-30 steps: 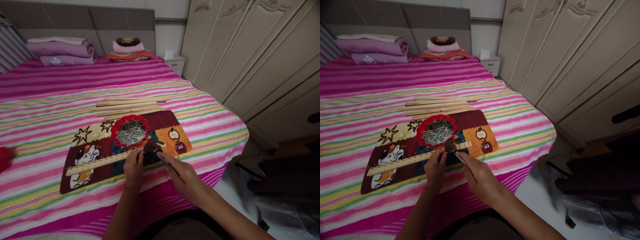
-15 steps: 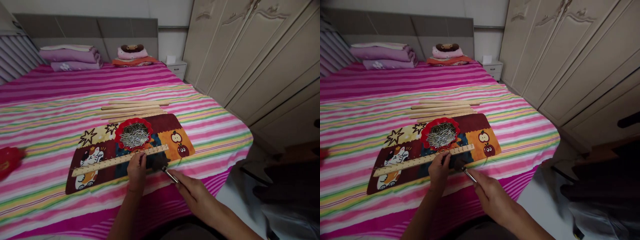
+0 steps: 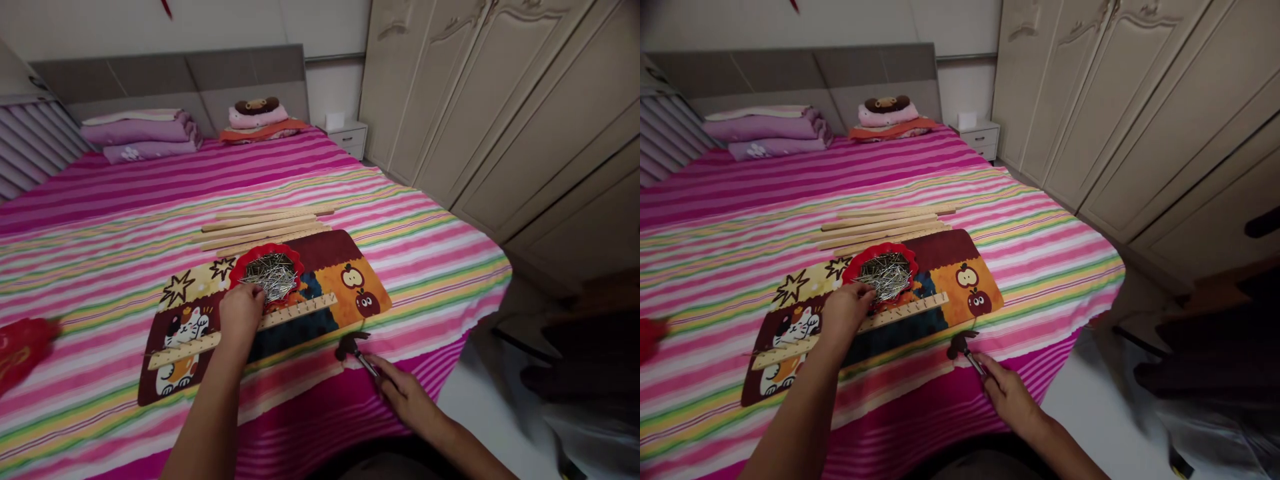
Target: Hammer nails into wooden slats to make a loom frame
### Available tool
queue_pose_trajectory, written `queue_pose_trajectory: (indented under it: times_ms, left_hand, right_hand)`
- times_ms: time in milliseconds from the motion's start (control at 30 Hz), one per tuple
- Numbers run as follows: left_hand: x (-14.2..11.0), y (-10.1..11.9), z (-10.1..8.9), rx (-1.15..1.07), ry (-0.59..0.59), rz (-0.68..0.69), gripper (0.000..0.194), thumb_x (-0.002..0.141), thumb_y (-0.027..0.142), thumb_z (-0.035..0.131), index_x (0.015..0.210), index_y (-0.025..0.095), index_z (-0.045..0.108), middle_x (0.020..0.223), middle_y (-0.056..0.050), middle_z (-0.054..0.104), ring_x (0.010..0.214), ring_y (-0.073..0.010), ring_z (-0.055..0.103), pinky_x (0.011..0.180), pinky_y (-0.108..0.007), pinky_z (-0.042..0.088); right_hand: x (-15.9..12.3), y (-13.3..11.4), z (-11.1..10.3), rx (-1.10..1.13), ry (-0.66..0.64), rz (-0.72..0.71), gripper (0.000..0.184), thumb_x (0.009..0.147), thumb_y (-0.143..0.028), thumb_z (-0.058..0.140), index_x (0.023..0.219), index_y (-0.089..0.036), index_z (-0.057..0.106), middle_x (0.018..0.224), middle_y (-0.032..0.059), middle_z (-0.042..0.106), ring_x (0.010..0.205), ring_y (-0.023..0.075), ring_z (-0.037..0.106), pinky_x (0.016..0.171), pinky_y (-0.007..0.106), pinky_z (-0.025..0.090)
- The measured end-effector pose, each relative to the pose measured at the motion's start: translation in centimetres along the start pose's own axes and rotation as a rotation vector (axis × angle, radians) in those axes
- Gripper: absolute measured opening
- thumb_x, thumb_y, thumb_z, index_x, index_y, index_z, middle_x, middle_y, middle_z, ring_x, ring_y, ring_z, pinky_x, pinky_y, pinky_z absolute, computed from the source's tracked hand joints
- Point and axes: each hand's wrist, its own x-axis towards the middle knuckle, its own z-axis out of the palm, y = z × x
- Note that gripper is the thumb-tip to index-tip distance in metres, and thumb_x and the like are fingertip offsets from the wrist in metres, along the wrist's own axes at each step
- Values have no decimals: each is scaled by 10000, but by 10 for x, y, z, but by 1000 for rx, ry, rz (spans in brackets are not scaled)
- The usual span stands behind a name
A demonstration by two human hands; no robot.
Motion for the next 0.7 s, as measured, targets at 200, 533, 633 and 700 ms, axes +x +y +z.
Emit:
queue_pose_trajectory:
  times_ms: [200, 533, 633, 700]
  left_hand:
    - [12, 14, 3, 101, -181, -108, 191, 748, 325, 529, 750, 235, 698, 806, -79, 711, 857, -261, 638, 724, -341, 416]
    - [15, -16, 3, -758, -43, -259, 168, 539, 354, 669, 620, 207, 668, 617, 6, 662, 609, -153, 567, 626, -269, 414]
    - [9, -12, -2, -1104, -18, -328, 241, 426, 333, 723, 590, 176, 643, 592, 10, 646, 577, -123, 550, 622, -260, 444]
    - [3, -9, -8, -1228, -3, -393, 301, 383, 322, 748, 606, 158, 631, 576, 14, 630, 549, -106, 542, 592, -250, 451]
  right_hand:
    - [0, -1, 2, 33, -22, 39, 530, 876, -315, 353, 1318, -71, 513, 567, -38, 450, 480, 141, 438, 485, 257, 415]
    - [1, -3, 1, 23, 5, 18, 522, 873, -315, 347, 1288, -64, 539, 576, -30, 454, 492, 143, 437, 497, 264, 421]
    - [1, -3, 1, 16, 9, 11, 514, 871, -316, 355, 1278, -72, 552, 556, -36, 451, 471, 139, 426, 474, 255, 413]
    - [1, -3, 2, 5, 17, 6, 514, 868, -323, 362, 1274, -76, 558, 549, -37, 454, 463, 138, 422, 465, 252, 412]
